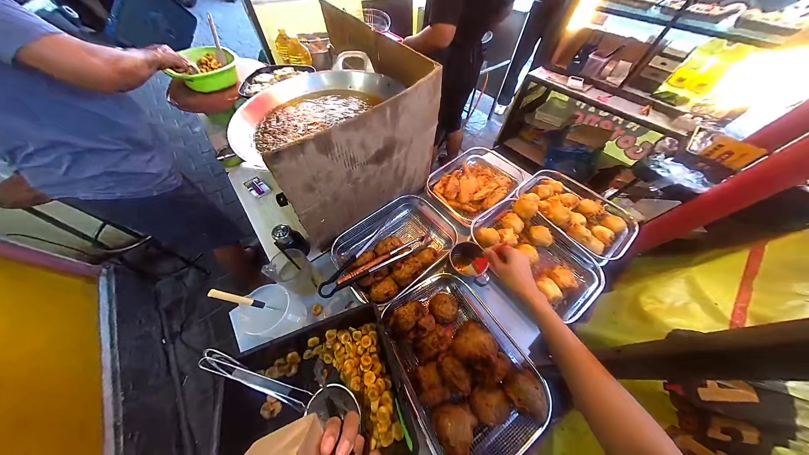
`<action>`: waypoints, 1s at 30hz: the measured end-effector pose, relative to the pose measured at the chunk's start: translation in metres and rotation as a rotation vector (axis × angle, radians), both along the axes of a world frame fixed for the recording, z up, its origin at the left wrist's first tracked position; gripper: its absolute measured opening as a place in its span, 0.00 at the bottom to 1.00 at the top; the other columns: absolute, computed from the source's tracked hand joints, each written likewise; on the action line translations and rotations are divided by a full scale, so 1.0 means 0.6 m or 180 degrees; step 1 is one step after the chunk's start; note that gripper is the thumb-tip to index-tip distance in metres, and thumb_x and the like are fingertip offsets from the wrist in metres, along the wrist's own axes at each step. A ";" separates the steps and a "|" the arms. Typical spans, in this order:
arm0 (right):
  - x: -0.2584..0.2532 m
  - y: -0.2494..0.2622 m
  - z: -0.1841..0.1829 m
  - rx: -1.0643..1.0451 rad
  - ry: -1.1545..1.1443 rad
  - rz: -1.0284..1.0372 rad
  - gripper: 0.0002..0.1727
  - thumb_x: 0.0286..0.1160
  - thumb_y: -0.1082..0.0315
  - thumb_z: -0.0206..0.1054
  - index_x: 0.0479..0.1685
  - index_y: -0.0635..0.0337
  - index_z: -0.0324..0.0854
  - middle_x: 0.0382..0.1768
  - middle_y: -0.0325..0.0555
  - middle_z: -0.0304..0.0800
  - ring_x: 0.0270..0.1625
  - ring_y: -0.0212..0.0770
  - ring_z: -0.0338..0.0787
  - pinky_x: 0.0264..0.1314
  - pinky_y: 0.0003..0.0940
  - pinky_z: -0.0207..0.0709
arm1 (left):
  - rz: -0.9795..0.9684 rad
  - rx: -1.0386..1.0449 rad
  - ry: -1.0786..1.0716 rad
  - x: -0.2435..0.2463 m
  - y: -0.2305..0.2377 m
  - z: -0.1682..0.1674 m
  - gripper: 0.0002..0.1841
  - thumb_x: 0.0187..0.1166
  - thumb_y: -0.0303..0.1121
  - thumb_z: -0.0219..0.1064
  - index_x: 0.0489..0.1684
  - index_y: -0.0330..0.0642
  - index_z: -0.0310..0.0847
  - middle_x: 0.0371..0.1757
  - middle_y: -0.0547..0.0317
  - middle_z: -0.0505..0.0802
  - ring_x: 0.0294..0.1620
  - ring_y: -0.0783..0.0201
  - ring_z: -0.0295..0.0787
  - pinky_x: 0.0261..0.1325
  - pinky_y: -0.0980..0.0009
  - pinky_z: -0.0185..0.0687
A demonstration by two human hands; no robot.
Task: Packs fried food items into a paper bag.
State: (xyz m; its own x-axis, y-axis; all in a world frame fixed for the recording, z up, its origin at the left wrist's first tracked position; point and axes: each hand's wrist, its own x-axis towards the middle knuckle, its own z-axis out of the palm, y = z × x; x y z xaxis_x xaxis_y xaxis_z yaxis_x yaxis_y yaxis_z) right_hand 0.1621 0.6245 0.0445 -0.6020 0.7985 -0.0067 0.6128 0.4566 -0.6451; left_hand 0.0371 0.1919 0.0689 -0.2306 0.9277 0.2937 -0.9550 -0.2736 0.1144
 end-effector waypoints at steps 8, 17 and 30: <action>0.065 -0.077 0.054 0.0063 -0.0087 -0.0845 0.20 0.91 0.61 0.58 0.47 0.73 0.85 0.38 0.64 0.91 0.46 0.63 0.93 0.56 0.64 0.81 | -0.0967 -0.0611 -0.0313 0.061 0.131 0.010 0.10 0.78 0.38 0.68 0.34 0.48 0.95 0.33 0.60 0.96 0.39 0.62 0.96 0.52 0.64 0.91; 0.126 -0.152 0.022 0.0145 -0.0544 0.0219 0.15 0.87 0.67 0.60 0.50 0.71 0.86 0.43 0.62 0.92 0.50 0.61 0.93 0.59 0.59 0.83 | -0.0524 -0.0636 -0.1412 0.134 0.179 -0.088 0.14 0.79 0.41 0.66 0.29 0.42 0.90 0.31 0.56 0.93 0.37 0.56 0.95 0.47 0.59 0.91; 0.097 -0.154 0.017 -0.0689 -0.0712 0.1255 0.18 0.90 0.60 0.55 0.53 0.64 0.87 0.37 0.52 0.92 0.40 0.46 0.93 0.52 0.45 0.86 | -0.0310 -0.0413 -0.1498 0.137 0.152 -0.124 0.17 0.85 0.44 0.60 0.39 0.39 0.87 0.38 0.53 0.92 0.44 0.53 0.93 0.52 0.56 0.89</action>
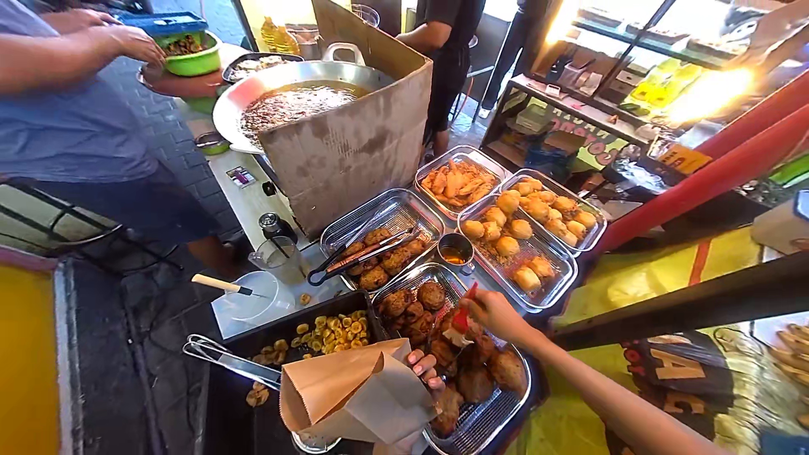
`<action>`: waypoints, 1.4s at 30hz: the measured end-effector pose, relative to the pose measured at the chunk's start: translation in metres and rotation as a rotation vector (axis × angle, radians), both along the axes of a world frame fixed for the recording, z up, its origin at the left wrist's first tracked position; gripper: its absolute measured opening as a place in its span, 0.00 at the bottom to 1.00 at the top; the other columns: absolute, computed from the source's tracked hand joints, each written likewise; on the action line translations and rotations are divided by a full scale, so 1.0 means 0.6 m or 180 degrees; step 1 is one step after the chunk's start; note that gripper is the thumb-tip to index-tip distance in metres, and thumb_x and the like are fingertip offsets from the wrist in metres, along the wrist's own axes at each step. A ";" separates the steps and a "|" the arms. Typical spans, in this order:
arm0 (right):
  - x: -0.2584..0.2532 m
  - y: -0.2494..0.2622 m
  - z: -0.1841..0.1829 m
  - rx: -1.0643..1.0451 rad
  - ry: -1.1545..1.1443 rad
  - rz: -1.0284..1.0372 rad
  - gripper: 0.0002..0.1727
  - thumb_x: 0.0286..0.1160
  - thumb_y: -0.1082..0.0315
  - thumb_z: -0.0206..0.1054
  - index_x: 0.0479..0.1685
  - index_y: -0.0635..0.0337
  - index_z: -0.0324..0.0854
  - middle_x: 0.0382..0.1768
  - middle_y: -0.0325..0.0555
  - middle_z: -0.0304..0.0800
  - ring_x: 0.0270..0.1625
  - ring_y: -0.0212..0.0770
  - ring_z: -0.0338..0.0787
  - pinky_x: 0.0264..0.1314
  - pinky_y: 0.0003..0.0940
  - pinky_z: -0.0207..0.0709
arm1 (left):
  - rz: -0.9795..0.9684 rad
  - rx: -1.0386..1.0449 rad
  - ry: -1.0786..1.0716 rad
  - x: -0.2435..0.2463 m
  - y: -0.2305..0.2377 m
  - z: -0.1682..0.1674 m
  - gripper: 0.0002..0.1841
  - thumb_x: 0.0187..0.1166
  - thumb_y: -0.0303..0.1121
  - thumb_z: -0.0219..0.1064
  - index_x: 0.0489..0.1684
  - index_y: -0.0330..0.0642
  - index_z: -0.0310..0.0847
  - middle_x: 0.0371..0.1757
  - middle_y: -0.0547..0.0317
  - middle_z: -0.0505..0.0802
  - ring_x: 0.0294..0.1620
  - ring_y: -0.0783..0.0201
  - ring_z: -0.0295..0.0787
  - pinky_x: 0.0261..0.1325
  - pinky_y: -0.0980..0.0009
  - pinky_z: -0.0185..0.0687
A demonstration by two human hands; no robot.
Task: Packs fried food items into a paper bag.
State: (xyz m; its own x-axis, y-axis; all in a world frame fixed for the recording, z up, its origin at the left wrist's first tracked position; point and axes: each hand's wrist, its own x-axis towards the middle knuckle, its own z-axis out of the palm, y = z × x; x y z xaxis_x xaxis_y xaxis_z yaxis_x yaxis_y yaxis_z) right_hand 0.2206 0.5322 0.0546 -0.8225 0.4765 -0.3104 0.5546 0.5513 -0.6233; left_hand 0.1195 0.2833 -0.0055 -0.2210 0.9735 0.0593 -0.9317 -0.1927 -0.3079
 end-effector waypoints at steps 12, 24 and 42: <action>-0.005 0.045 0.008 0.0854 0.0401 -0.0689 0.17 0.89 0.65 0.57 0.47 0.70 0.87 0.33 0.59 0.91 0.40 0.58 0.93 0.50 0.59 0.84 | -0.0048 -0.0098 0.0144 0.003 0.003 -0.001 0.16 0.83 0.45 0.62 0.39 0.42 0.88 0.37 0.54 0.93 0.42 0.54 0.94 0.50 0.56 0.90; -0.113 0.131 -0.085 0.1586 0.0663 -0.0174 0.11 0.85 0.67 0.64 0.50 0.61 0.91 0.48 0.57 0.94 0.58 0.62 0.90 0.62 0.62 0.81 | 0.0019 -0.0203 0.0150 0.018 -0.001 0.016 0.15 0.84 0.43 0.61 0.38 0.42 0.88 0.36 0.55 0.92 0.40 0.55 0.93 0.48 0.59 0.89; 0.021 0.016 -0.015 0.0569 0.0401 -0.0713 0.16 0.89 0.65 0.57 0.50 0.66 0.88 0.38 0.53 0.93 0.42 0.50 0.94 0.53 0.51 0.86 | -0.0093 0.0056 0.0306 0.007 0.004 0.014 0.15 0.79 0.45 0.66 0.44 0.42 0.89 0.41 0.54 0.93 0.46 0.55 0.93 0.53 0.57 0.88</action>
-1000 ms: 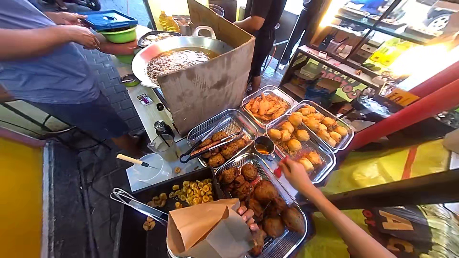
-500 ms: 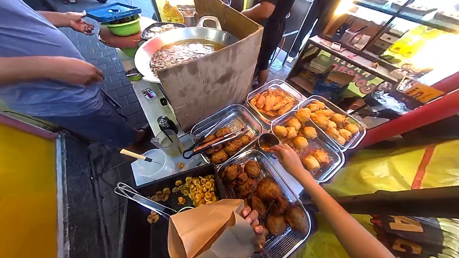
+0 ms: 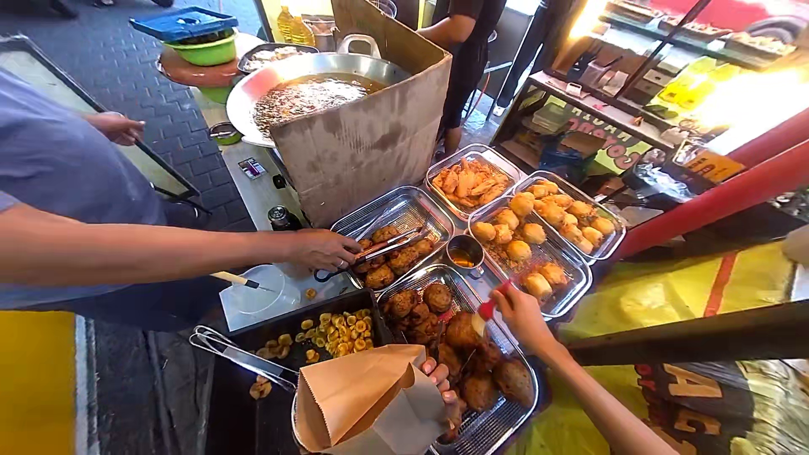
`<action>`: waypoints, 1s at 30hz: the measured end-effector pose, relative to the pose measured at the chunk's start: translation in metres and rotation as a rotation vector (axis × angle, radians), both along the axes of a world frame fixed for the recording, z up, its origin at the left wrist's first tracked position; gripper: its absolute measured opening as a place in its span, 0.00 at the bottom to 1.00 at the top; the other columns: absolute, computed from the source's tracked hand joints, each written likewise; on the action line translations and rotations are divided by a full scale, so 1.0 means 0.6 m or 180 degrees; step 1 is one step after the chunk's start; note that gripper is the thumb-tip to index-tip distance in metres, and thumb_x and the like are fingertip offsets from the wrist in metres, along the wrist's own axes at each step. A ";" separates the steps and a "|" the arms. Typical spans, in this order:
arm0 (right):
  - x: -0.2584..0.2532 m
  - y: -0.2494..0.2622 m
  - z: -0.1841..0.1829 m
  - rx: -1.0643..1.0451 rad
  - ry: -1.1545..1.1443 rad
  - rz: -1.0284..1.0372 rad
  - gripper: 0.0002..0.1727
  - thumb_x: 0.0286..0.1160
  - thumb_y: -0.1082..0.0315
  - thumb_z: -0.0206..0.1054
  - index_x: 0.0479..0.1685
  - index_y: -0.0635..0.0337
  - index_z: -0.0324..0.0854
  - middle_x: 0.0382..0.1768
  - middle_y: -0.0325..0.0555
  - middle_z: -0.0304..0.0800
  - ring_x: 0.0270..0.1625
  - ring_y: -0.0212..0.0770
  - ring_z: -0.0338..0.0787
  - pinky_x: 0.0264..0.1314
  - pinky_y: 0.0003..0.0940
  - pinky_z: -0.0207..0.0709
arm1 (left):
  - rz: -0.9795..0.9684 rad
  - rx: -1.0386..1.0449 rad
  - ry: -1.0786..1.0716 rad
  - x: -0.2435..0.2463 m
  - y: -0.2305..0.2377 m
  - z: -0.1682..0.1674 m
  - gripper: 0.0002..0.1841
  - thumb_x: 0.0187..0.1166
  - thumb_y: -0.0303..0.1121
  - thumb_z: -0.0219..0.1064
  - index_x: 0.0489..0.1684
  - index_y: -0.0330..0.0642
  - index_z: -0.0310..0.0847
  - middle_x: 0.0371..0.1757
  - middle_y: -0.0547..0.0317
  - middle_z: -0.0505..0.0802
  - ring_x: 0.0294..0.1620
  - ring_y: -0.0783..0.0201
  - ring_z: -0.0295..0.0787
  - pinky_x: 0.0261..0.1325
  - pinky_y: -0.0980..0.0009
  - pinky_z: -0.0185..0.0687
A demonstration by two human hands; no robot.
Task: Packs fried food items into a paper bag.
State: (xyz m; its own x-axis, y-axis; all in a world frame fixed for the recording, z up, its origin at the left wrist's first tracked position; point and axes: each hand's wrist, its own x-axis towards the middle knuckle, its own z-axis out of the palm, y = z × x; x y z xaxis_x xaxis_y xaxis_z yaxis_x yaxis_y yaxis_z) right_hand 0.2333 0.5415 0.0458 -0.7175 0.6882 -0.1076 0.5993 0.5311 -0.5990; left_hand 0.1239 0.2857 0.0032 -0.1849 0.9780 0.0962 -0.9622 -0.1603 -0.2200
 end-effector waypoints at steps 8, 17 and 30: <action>0.007 -0.017 0.029 -0.0123 -0.0255 0.2651 0.14 0.90 0.63 0.57 0.50 0.61 0.88 0.51 0.51 0.92 0.59 0.48 0.91 0.68 0.43 0.82 | 0.0078 -0.0225 0.0046 0.007 -0.007 0.008 0.15 0.80 0.46 0.65 0.42 0.43 0.87 0.38 0.57 0.91 0.42 0.58 0.91 0.51 0.60 0.86; -0.030 0.008 -0.039 -0.0457 -0.0295 0.0366 0.19 0.91 0.60 0.54 0.54 0.65 0.86 0.37 0.52 0.93 0.40 0.48 0.93 0.54 0.49 0.85 | 0.0031 -0.0081 0.0042 0.011 -0.002 -0.001 0.14 0.80 0.44 0.66 0.44 0.43 0.89 0.41 0.55 0.93 0.46 0.56 0.92 0.53 0.59 0.87; 0.075 -0.027 -0.022 -0.0236 0.0350 0.0233 0.16 0.89 0.61 0.56 0.52 0.60 0.88 0.39 0.44 0.93 0.41 0.37 0.92 0.52 0.38 0.87 | -0.0059 -0.0139 0.0178 0.002 0.007 0.009 0.12 0.79 0.42 0.66 0.41 0.44 0.90 0.37 0.58 0.93 0.42 0.59 0.92 0.52 0.61 0.87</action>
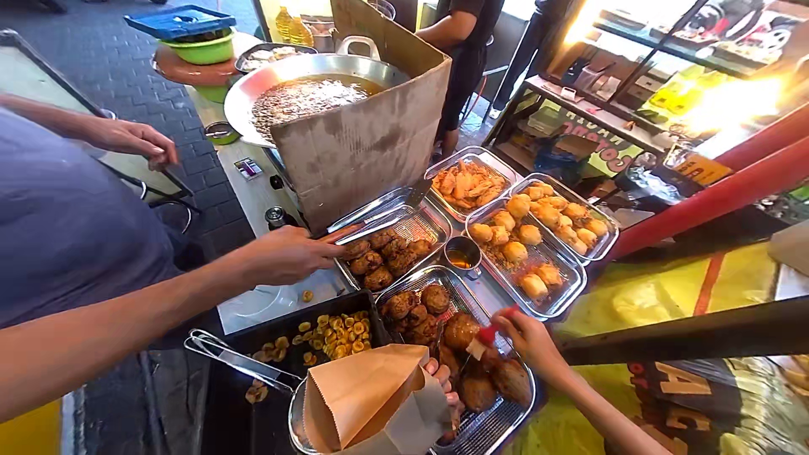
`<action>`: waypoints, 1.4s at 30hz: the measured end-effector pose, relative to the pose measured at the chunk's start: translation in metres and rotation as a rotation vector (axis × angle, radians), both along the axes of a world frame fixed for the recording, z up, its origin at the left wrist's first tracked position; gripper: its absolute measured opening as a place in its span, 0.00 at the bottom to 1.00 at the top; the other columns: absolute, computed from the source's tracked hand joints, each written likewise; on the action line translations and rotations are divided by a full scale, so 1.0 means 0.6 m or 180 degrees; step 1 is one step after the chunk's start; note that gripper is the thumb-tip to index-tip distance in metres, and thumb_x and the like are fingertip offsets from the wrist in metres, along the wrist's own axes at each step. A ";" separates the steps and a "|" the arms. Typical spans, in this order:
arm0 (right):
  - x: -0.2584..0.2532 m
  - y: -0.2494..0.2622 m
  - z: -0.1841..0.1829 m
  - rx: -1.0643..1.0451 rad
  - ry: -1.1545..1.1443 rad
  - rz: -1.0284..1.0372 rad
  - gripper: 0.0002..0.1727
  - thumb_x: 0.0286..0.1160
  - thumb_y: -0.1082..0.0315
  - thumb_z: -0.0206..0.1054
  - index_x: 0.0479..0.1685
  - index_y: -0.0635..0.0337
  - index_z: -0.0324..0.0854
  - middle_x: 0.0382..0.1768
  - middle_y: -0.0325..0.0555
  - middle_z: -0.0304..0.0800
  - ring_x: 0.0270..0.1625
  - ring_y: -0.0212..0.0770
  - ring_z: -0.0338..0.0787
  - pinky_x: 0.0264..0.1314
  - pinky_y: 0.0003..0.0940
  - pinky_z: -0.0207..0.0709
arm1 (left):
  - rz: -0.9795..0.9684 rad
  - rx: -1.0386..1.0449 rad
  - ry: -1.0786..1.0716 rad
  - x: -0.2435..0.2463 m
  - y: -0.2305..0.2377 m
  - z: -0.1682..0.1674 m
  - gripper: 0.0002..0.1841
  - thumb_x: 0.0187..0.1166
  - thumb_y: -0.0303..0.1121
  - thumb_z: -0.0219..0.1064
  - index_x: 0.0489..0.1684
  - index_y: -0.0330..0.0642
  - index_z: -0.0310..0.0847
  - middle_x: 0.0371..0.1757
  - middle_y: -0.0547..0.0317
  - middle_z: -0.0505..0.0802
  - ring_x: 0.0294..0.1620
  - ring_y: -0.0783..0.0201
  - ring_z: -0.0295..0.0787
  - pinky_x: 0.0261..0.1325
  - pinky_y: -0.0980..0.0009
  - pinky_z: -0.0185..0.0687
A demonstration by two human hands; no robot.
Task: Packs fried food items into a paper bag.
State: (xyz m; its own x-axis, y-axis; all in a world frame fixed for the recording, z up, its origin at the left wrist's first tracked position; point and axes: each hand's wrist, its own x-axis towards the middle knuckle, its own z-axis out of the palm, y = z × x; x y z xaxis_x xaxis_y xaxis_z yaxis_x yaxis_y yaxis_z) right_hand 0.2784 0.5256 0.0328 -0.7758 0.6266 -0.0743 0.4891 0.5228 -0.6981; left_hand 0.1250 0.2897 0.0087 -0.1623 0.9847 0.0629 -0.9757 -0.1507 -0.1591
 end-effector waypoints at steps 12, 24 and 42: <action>-0.215 0.166 -0.078 0.0961 0.0398 -0.0697 0.15 0.89 0.67 0.59 0.57 0.69 0.87 0.55 0.66 0.90 0.63 0.66 0.88 0.70 0.64 0.77 | 0.0122 0.0000 -0.0055 0.005 -0.017 0.011 0.13 0.81 0.41 0.65 0.39 0.43 0.91 0.34 0.58 0.93 0.38 0.59 0.93 0.46 0.62 0.89; -0.149 0.111 -0.047 0.1152 0.0235 0.0089 0.11 0.86 0.70 0.63 0.54 0.61 0.90 0.50 0.58 0.92 0.57 0.61 0.90 0.62 0.62 0.81 | -0.0284 -0.0254 0.0110 -0.033 -0.119 0.089 0.09 0.78 0.35 0.67 0.35 0.44 0.94 0.29 0.59 0.94 0.34 0.63 0.94 0.46 0.65 0.90; 0.071 -0.213 -0.075 0.0075 0.0809 0.0021 0.12 0.88 0.65 0.60 0.51 0.58 0.90 0.49 0.43 0.95 0.54 0.35 0.94 0.63 0.36 0.88 | -0.0153 0.0084 0.0339 -0.044 -0.176 0.082 0.14 0.82 0.36 0.61 0.40 0.39 0.92 0.37 0.55 0.96 0.44 0.59 0.96 0.56 0.61 0.89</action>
